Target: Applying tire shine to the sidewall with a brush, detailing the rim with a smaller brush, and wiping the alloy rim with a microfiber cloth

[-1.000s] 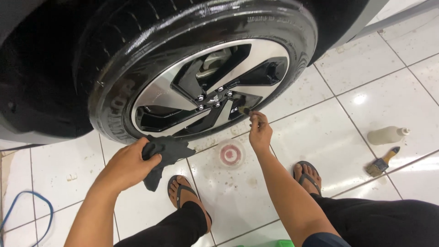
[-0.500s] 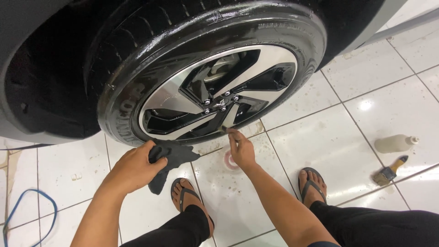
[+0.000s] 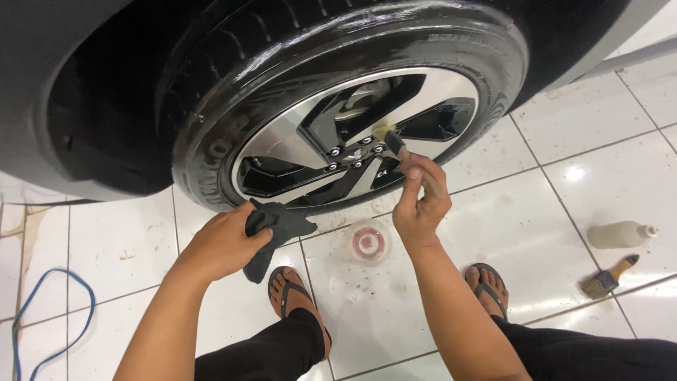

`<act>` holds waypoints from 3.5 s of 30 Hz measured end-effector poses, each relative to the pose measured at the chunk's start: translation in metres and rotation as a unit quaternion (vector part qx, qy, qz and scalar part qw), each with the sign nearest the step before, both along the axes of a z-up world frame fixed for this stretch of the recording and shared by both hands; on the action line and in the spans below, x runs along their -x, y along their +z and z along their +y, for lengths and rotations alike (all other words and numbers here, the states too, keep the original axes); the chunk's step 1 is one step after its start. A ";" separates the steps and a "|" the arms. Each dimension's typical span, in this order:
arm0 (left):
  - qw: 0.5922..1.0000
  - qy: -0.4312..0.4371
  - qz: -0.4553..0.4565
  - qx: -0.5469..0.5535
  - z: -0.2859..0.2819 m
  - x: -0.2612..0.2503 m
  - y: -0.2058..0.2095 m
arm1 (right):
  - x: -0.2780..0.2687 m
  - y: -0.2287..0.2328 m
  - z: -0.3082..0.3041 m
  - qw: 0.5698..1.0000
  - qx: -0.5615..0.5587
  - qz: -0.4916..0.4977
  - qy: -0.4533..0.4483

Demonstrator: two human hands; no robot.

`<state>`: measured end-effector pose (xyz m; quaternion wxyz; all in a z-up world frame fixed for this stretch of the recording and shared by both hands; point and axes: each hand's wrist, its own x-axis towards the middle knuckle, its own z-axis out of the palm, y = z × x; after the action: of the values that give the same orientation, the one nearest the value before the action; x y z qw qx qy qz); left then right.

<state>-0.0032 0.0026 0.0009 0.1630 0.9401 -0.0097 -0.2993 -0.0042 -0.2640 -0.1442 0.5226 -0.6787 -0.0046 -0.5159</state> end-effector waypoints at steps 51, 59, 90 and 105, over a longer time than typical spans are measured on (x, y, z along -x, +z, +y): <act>1.000 0.005 -0.007 0.003 0.003 0.000 -0.001 | -0.013 0.055 0.026 0.994 0.039 -0.102 0.032; 1.000 0.007 -0.004 0.002 0.005 0.000 0.000 | -0.007 0.069 0.037 0.992 0.041 -0.112 0.053; 1.000 0.013 0.014 -0.002 0.009 0.003 0.005 | 0.002 0.011 0.049 0.978 0.141 -0.089 0.128; 1.000 0.008 -0.003 0.004 0.009 -0.001 0.001 | -0.006 0.029 0.060 0.966 0.157 -0.094 0.184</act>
<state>-0.0021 0.0114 0.0018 0.1693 0.9405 -0.0038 -0.2947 0.0017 -0.2037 -0.1150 0.4927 -0.6882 -0.2590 -0.4653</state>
